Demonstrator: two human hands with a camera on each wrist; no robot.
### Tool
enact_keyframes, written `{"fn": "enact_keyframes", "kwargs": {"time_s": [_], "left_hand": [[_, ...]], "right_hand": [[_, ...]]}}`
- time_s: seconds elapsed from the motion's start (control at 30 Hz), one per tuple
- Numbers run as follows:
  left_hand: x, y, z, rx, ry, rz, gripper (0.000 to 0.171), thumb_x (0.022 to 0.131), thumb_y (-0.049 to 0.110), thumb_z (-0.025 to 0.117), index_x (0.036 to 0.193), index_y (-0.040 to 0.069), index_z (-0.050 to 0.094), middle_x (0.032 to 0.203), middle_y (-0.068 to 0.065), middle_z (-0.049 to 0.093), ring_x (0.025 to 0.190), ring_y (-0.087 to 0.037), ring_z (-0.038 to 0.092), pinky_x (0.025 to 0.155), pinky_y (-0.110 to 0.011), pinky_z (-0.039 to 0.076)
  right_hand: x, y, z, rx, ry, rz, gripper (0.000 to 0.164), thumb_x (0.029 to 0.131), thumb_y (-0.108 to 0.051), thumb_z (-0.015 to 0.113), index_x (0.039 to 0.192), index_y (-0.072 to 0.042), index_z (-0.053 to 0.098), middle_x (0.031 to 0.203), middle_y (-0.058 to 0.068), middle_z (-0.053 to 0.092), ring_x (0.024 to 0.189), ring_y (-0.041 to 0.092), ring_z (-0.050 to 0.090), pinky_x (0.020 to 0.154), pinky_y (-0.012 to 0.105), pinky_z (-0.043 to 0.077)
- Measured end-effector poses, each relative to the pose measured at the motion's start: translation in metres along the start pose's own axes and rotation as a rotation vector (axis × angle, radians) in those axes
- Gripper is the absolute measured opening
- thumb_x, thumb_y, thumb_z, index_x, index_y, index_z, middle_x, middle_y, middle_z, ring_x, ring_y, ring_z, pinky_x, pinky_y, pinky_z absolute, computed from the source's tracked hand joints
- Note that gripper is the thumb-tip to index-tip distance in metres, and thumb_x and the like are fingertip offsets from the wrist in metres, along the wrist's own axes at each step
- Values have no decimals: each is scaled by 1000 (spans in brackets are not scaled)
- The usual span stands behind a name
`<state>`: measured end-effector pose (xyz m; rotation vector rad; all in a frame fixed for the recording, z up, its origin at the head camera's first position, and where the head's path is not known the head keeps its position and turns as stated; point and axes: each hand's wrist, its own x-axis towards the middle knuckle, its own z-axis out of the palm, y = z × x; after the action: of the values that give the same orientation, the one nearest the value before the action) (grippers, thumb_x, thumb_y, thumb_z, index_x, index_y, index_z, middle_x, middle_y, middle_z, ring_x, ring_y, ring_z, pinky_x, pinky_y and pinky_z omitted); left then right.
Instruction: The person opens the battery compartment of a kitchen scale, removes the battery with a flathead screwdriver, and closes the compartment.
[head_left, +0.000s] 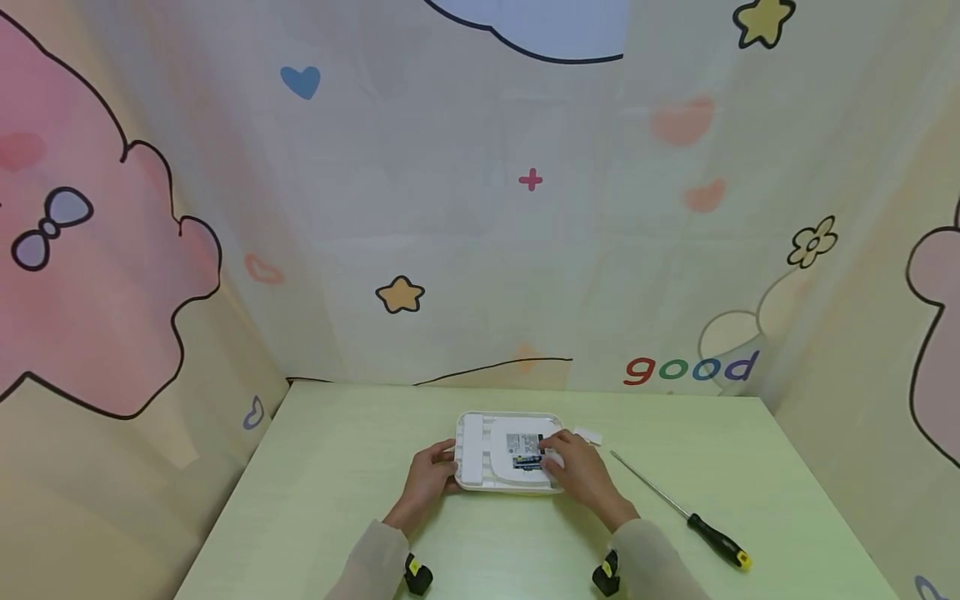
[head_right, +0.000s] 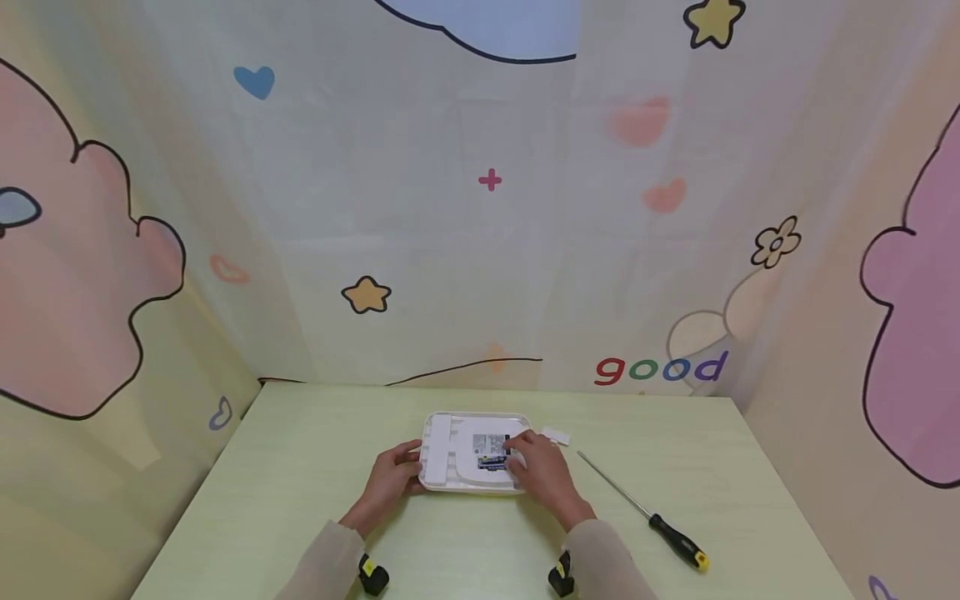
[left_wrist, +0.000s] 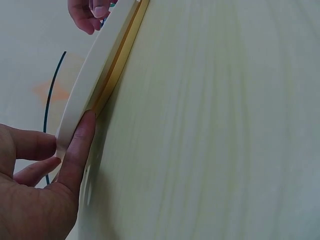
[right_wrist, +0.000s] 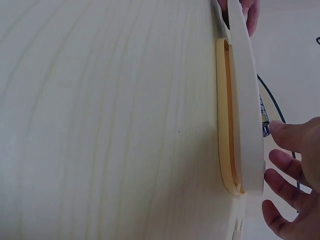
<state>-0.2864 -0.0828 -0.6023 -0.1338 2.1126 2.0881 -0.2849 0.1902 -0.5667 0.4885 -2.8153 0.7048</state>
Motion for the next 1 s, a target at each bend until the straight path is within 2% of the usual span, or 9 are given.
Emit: {"fn": "enact_keyframes", "kwargs": {"time_s": [0.57, 0.77, 1.0], "left_hand": [[-11, 1, 6, 7, 11, 6, 50, 93, -2, 52, 143, 0, 48, 125, -23, 56, 88, -17, 63, 70, -33, 60], [-14, 0, 7, 4, 13, 6, 50, 93, -2, 52, 143, 1, 48, 127, -23, 56, 89, -18, 63, 70, -33, 60], [-17, -2, 9, 3, 26, 8, 50, 92, -2, 52, 142, 0, 49, 124, -22, 56, 90, -18, 62, 69, -32, 60]], "right_hand": [[-5, 5, 5, -32, 41, -104, 9, 85, -11, 74, 94, -14, 75, 102, 4, 68, 92, 25, 59, 82, 43, 50], [-8, 4, 6, -18, 53, -98, 8, 84, -10, 75, 91, -13, 73, 101, 4, 68, 92, 24, 59, 82, 44, 50], [-11, 3, 5, 6, 27, -80, 8, 85, -9, 73, 91, -13, 72, 100, 2, 68, 92, 22, 58, 81, 43, 48]]}}
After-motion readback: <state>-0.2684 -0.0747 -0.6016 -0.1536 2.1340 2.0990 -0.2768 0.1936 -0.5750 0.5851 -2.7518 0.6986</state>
